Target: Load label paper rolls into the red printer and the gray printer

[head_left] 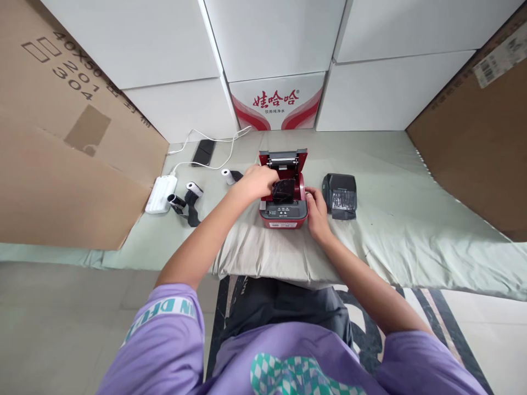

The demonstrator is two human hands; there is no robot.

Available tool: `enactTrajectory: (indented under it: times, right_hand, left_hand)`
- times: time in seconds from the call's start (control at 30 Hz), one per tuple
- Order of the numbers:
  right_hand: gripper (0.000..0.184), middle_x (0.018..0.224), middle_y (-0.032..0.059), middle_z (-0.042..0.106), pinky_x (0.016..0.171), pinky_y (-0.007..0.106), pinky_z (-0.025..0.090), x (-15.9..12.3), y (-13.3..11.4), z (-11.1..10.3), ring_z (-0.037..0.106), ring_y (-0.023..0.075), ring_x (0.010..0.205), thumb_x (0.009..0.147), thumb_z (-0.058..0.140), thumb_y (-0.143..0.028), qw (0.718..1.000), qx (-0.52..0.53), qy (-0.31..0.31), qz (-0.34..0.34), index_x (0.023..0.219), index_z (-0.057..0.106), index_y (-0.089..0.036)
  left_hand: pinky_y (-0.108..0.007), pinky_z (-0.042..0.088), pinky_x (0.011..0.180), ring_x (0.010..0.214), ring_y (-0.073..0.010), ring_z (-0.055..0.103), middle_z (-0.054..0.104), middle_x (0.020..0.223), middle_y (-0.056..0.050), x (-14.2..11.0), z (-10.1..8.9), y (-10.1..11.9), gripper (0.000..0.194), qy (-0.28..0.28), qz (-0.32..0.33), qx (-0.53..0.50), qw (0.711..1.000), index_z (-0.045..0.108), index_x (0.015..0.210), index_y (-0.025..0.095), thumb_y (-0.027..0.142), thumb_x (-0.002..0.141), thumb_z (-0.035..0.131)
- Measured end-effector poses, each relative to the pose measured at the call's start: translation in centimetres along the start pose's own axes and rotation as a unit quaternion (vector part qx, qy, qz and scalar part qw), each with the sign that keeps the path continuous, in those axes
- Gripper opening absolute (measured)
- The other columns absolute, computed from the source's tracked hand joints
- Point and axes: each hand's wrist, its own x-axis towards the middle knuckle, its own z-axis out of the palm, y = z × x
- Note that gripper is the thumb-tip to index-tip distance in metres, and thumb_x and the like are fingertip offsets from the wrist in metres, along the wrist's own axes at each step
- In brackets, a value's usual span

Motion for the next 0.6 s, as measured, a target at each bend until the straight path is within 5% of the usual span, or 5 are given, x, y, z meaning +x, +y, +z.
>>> enactTrajectory:
  times: [0.33,0.43,0.6]
  right_hand:
    - [0.036,0.118,0.0081,0.067,0.107,0.048,0.046,-0.1,0.5,0.2,0.062,0.0274,0.115,0.104,0.044,-0.056,1.0,-0.01,0.008,-0.013,0.114,0.062,-0.026]
    - [0.037,0.118,0.008,0.067,0.107,0.048,0.047,-0.1,0.4,0.2,0.062,0.0273,0.115,0.104,0.044,-0.056,1.0,-0.015,0.006,-0.013,0.114,0.062,-0.026]
    - [0.038,0.118,0.0078,0.067,0.107,0.047,0.047,-0.2,0.1,0.1,0.062,0.0267,0.115,0.104,0.043,-0.057,1.0,-0.019,0.001,-0.015,0.115,0.062,-0.026]
  left_hand:
    - [-0.042,0.048,0.088,0.099,-0.0334,0.073,0.079,0.088,-0.014,-0.2,1.3,0.8,0.017,0.023,0.013,0.036,0.999,0.079,0.083,0.016,0.016,0.075,0.064]
    - [-0.039,0.049,0.084,0.09,-0.0297,0.072,0.075,0.075,-0.007,-0.4,1.2,0.2,0.009,0.052,0.054,-0.031,0.997,0.077,0.075,0.021,0.02,0.073,0.068]
    - [-0.036,0.054,0.08,0.084,-0.0254,0.072,0.077,0.08,-0.004,-3.2,1.1,-1.3,0.013,0.156,0.013,-0.229,0.961,0.079,0.08,0.02,0.03,0.074,0.075]
